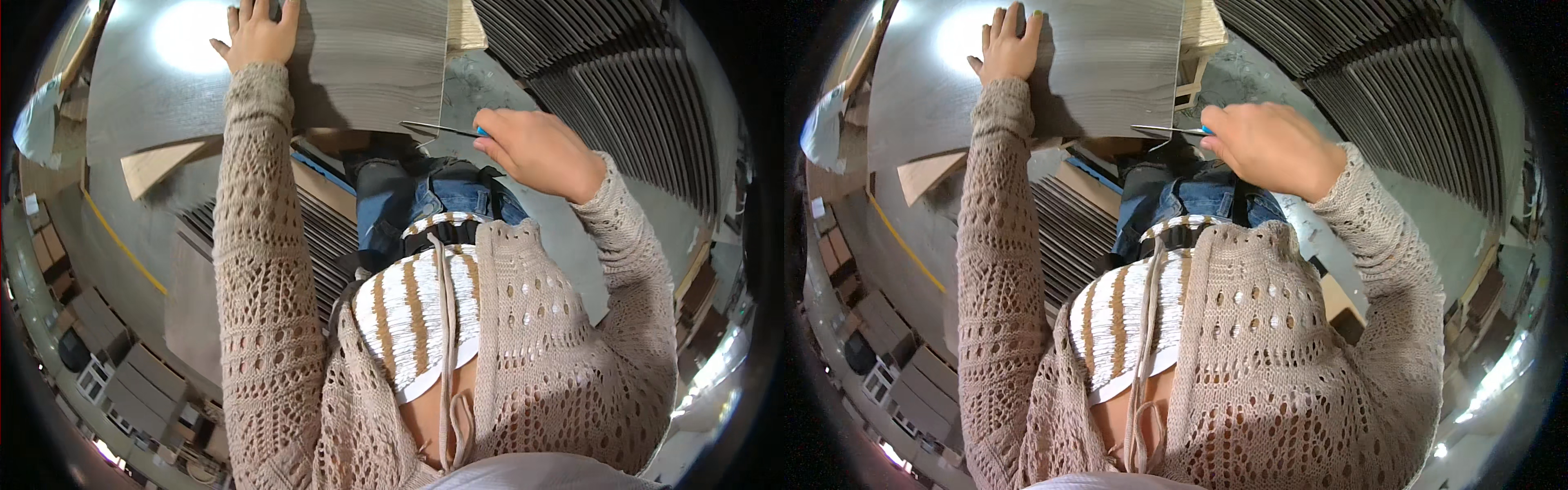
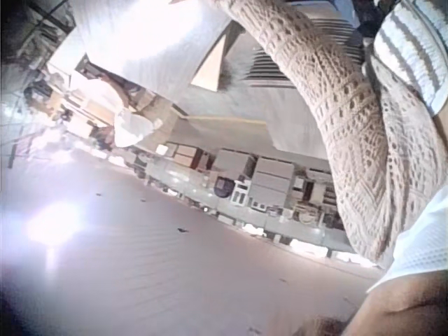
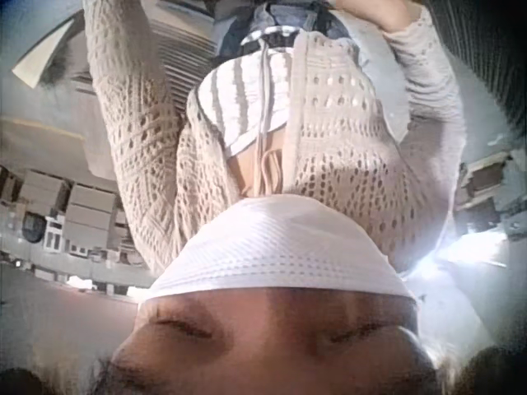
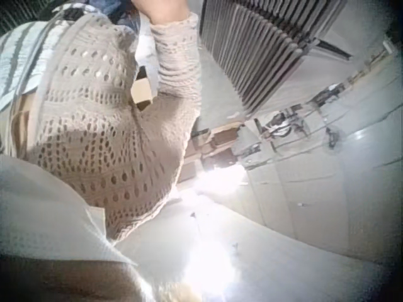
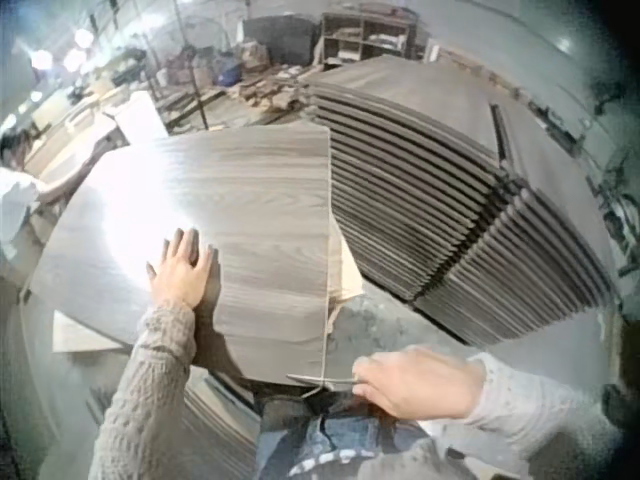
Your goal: Trimming excess laminate or material from the edges of wood-grain panels using a utility knife.
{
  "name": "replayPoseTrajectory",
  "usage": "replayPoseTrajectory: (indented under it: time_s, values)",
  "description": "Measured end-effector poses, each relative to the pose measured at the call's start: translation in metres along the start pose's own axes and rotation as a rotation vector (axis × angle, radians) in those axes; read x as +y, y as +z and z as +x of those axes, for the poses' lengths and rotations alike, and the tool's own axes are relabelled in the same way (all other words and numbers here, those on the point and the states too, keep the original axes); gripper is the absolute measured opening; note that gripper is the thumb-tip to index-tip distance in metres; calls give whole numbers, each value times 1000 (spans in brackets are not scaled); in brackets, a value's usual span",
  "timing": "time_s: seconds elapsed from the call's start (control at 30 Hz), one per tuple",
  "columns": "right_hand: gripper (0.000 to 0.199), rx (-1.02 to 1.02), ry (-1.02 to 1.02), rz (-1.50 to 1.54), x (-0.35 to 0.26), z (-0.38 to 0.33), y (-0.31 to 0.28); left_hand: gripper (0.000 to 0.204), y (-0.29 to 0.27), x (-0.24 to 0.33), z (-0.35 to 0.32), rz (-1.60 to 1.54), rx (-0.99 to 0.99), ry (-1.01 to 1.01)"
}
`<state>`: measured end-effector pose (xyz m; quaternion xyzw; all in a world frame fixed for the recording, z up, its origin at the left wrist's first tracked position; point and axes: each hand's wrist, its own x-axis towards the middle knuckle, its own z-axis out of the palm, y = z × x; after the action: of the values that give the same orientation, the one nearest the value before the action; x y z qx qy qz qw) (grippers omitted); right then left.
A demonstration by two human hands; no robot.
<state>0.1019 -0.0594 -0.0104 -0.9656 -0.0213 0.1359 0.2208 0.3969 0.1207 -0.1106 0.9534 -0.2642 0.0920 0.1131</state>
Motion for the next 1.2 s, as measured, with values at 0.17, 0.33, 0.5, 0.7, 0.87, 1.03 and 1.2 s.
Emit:
replayPoseTrajectory:
  time_s: [0.17,0.33,0.5,0.7,0.87,1.03,1.2]
  values:
    - [20,-102,-134,-203,-2,16,-23,58,-27,25,1,-87,-115,-216]
    - [20,-154,-197,-303,-5,23,-25,56,-17,20,2,-129,-79,-221]
    - [20,-187,-219,-381,-4,33,-23,56,-30,18,-6,-150,-25,-190]
    - [10,-78,-194,-502,-19,24,-20,54,-14,14,4,-132,-1,-166]
    - [9,-105,-164,-534,-23,27,-19,54,-18,5,5,-93,-11,-181]
    - [8,-125,-157,-493,-9,28,-16,53,-12,24,12,-83,-73,-161]
    - [17,-528,3,-782,83,28,69,53,-16,-2,1,-83,30,-227]
